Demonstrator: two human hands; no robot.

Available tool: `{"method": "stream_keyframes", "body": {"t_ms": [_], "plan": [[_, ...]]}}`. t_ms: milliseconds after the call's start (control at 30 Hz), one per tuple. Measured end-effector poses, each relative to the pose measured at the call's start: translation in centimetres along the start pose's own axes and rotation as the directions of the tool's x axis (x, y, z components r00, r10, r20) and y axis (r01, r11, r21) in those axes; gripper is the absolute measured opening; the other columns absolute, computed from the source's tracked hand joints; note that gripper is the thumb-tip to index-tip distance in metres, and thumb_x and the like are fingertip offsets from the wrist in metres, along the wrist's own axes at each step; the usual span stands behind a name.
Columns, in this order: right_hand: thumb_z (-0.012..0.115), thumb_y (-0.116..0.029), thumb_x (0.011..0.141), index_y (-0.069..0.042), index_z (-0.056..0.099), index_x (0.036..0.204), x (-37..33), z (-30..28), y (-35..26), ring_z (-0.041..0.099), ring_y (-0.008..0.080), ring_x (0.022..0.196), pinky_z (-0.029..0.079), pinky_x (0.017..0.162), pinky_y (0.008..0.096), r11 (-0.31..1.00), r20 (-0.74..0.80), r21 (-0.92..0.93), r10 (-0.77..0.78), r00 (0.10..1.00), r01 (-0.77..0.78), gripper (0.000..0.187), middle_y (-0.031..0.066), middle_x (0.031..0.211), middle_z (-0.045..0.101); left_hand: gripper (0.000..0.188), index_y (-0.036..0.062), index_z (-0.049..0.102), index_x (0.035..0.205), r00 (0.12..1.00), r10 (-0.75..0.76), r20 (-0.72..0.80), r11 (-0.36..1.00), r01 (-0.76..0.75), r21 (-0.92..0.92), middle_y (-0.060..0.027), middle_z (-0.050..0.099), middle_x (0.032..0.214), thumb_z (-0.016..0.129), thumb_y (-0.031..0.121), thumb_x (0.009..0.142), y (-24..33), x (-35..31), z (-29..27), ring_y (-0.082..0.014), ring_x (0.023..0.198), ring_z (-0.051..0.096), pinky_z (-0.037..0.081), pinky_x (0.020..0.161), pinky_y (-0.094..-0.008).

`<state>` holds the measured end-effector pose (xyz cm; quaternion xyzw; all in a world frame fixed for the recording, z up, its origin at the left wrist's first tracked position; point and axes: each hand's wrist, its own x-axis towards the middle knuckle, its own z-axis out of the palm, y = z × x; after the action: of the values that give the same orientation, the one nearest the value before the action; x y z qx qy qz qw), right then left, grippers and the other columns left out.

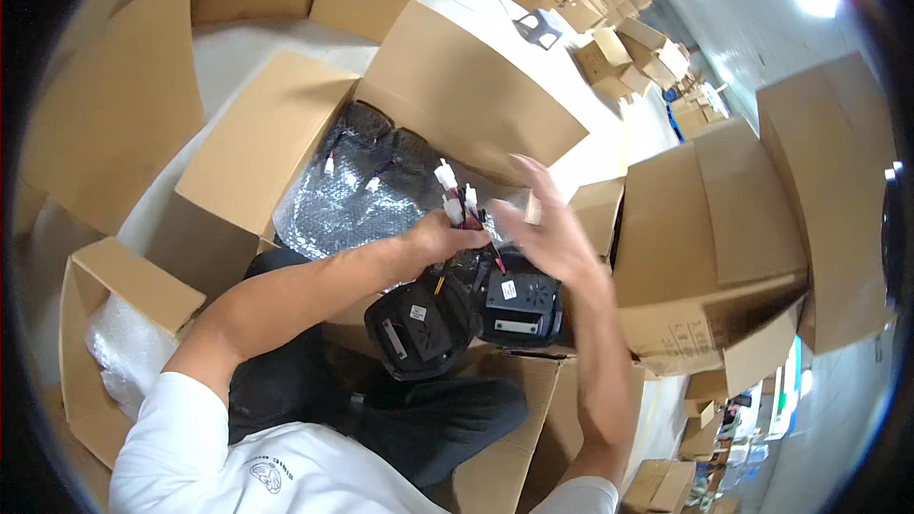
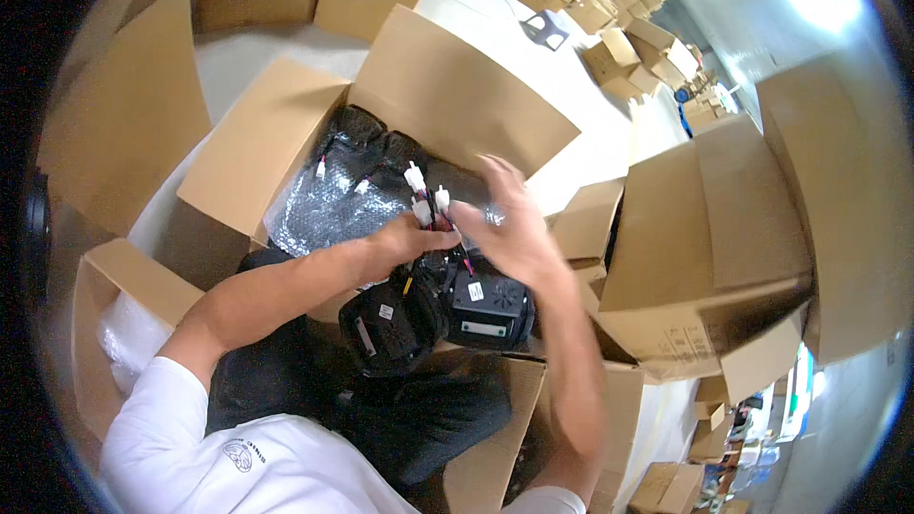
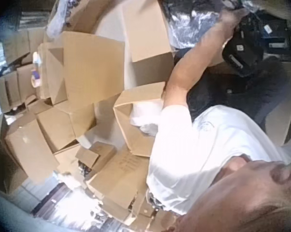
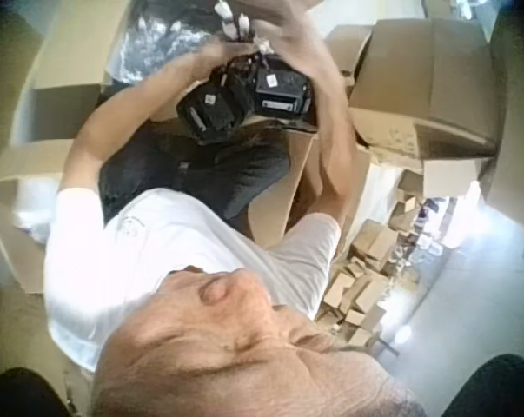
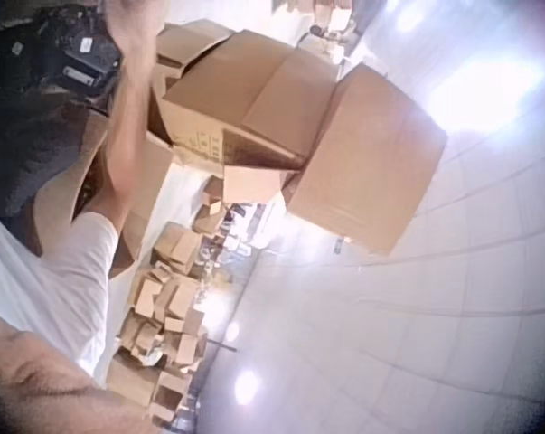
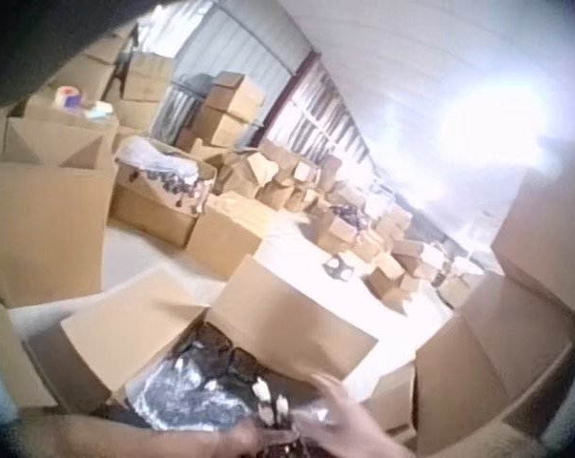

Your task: The person organizes and packages automotive light components into cardboard boxes by hand, wrapping them in bubble wrap before placing them inside.

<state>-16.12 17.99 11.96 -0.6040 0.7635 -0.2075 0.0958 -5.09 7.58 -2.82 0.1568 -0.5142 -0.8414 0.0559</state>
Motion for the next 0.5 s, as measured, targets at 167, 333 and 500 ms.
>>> {"method": "stream_keyframes", "body": {"t_ms": [167, 333, 500], "plan": [[0.093, -0.054, 0.052, 0.004, 0.039, 0.150, -7.6, -5.3, 1.8, 0.029, 0.0291, 0.149, 0.023, 0.121, 0.0437, 0.823, 0.243, 0.560, -0.053, 0.969, -0.095, 0.126, 0.0196, 0.158, 0.033, 0.006, 0.0054, 0.067, 0.092, 0.993, -0.048, 0.111, 0.847, 0.099, -0.523, -0.0065, 0.069, 0.083, 0.069, 0.011, 0.093, 0.6, 0.9, -2.7, -0.0172, 0.072, 0.066, 0.058, 0.067, -0.0355], [0.090, -0.013, 0.067, -0.002, 0.050, 0.144, -10.0, -1.9, 0.5, 0.042, 0.0294, 0.142, 0.037, 0.115, 0.0392, 0.932, 0.158, 0.283, 0.188, 0.969, -0.227, 0.087, 0.0157, 0.155, 0.040, 0.010, 0.0034, 0.069, 0.093, 0.988, -0.116, 0.099, 0.878, 0.149, -0.454, -0.0088, 0.071, 0.085, 0.071, 0.013, 0.091, -1.0, 0.3, -1.3, -0.0205, 0.074, 0.067, 0.056, 0.070, -0.0381], [0.081, 0.000, 0.073, 0.002, 0.062, 0.130, -10.1, -0.5, 5.9, 0.060, 0.0206, 0.118, 0.046, 0.103, 0.0329, 0.780, 0.058, 0.585, 0.233, 0.971, -0.222, 0.060, 0.0118, 0.133, 0.062, 0.020, 0.0040, 0.069, 0.097, 0.956, -0.265, 0.124, 0.820, 0.291, -0.492, -0.0088, 0.070, 0.093, 0.062, 0.022, 0.099, -1.8, -0.6, -0.7, -0.0194, 0.085, 0.066, 0.055, 0.076, -0.0376]]}}
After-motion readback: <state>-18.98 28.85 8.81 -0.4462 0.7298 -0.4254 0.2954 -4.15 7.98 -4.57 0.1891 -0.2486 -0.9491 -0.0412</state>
